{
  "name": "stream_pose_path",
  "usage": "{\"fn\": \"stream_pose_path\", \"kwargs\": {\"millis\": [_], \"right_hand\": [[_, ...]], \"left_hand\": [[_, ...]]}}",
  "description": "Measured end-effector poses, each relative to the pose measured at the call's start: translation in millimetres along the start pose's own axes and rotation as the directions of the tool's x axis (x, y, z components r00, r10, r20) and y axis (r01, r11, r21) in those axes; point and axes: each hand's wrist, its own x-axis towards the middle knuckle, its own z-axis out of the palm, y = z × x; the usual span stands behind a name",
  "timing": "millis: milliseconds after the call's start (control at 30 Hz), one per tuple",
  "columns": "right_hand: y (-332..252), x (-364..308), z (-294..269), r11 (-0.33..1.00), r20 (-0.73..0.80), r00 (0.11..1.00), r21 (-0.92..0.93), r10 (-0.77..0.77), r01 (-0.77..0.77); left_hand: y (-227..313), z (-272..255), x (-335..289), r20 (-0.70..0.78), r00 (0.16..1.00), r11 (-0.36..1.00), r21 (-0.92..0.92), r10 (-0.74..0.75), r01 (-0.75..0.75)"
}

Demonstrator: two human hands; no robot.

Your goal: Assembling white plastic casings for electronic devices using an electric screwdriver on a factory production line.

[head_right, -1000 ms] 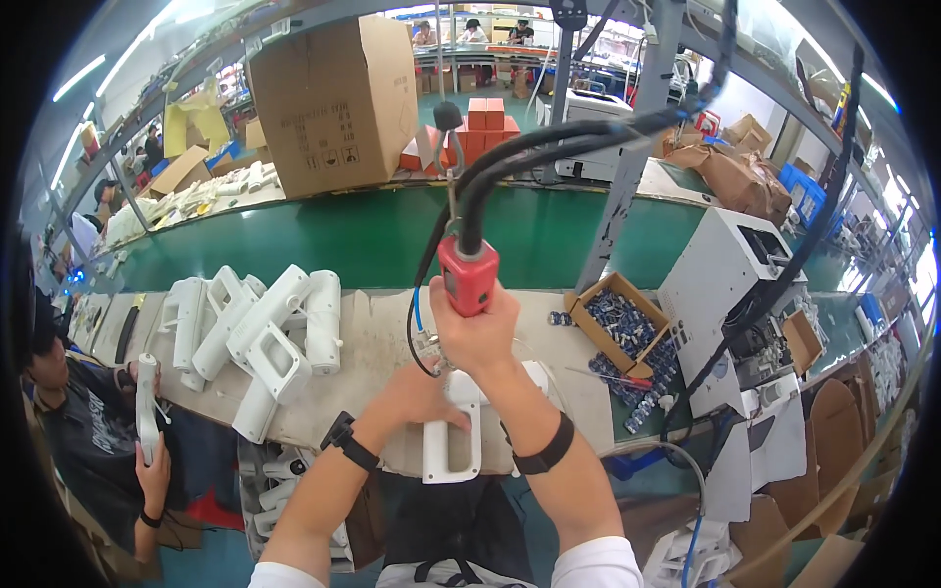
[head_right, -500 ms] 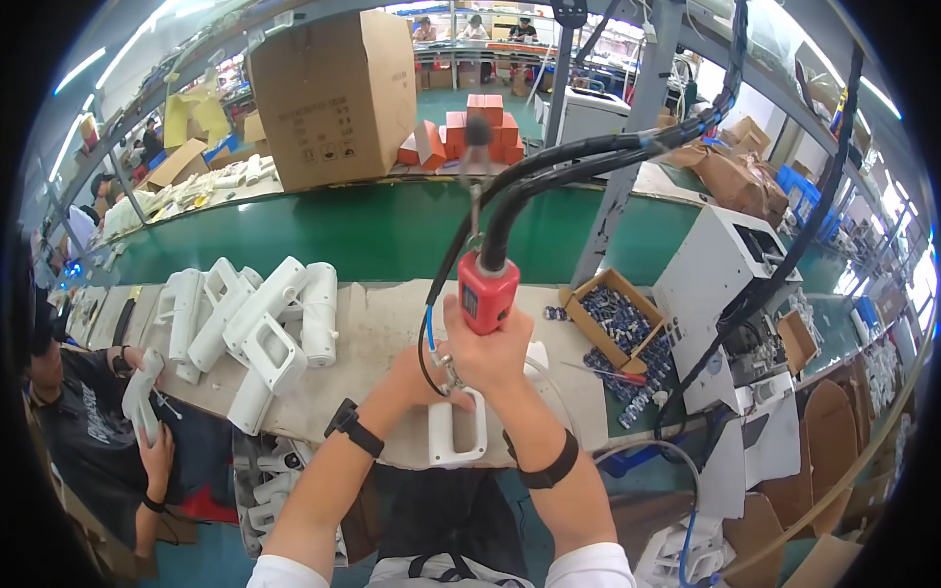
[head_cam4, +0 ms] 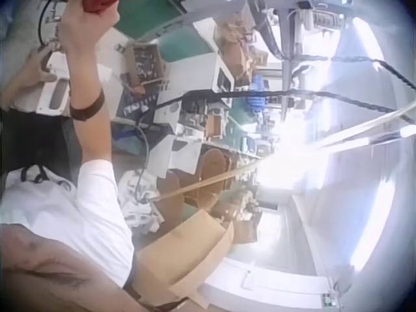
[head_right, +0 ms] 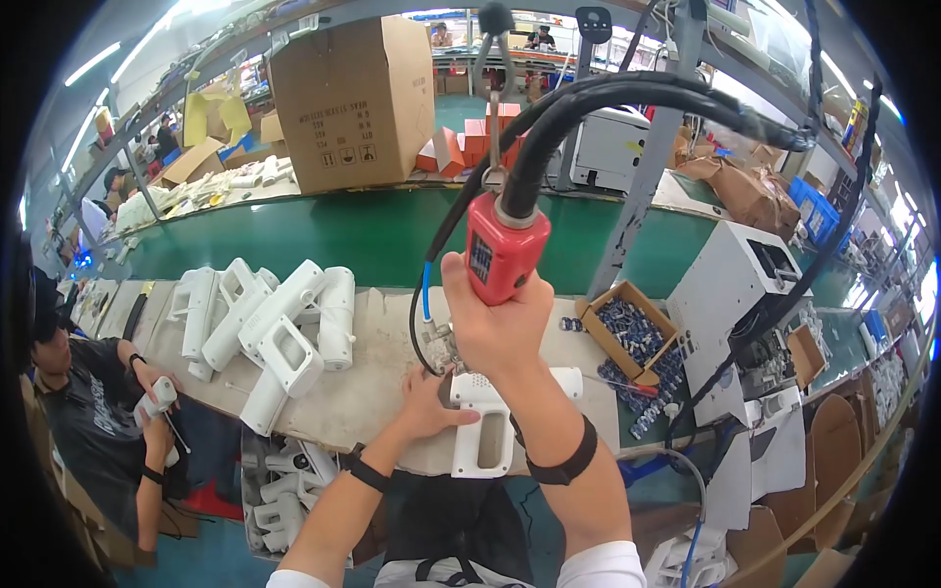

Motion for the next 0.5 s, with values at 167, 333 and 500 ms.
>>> {"fn": "stream_pose_path", "kwargs": {"millis": [167, 333, 500], "right_hand": [[26, -4, 8, 1.0, -0.023, 0.999, -0.001, 0.027, -0.027], [58, -9, 15, 0.999, -0.036, 0.998, -0.005, 0.043, -0.043], [64, -14, 22, 0.984, -0.018, 0.99, -0.107, 0.139, -0.14]], "left_hand": [[13, -10, -3, 0.071, 0.995, 0.997, -0.027, -0.072, 0.074], [6, -1, -2, -0.017, 0.999, 0.996, -0.08, -0.049, 0.048], [3, -1, 2, -0.019, 1.0, 0.998, -0.055, 0.015, -0.016]]}}
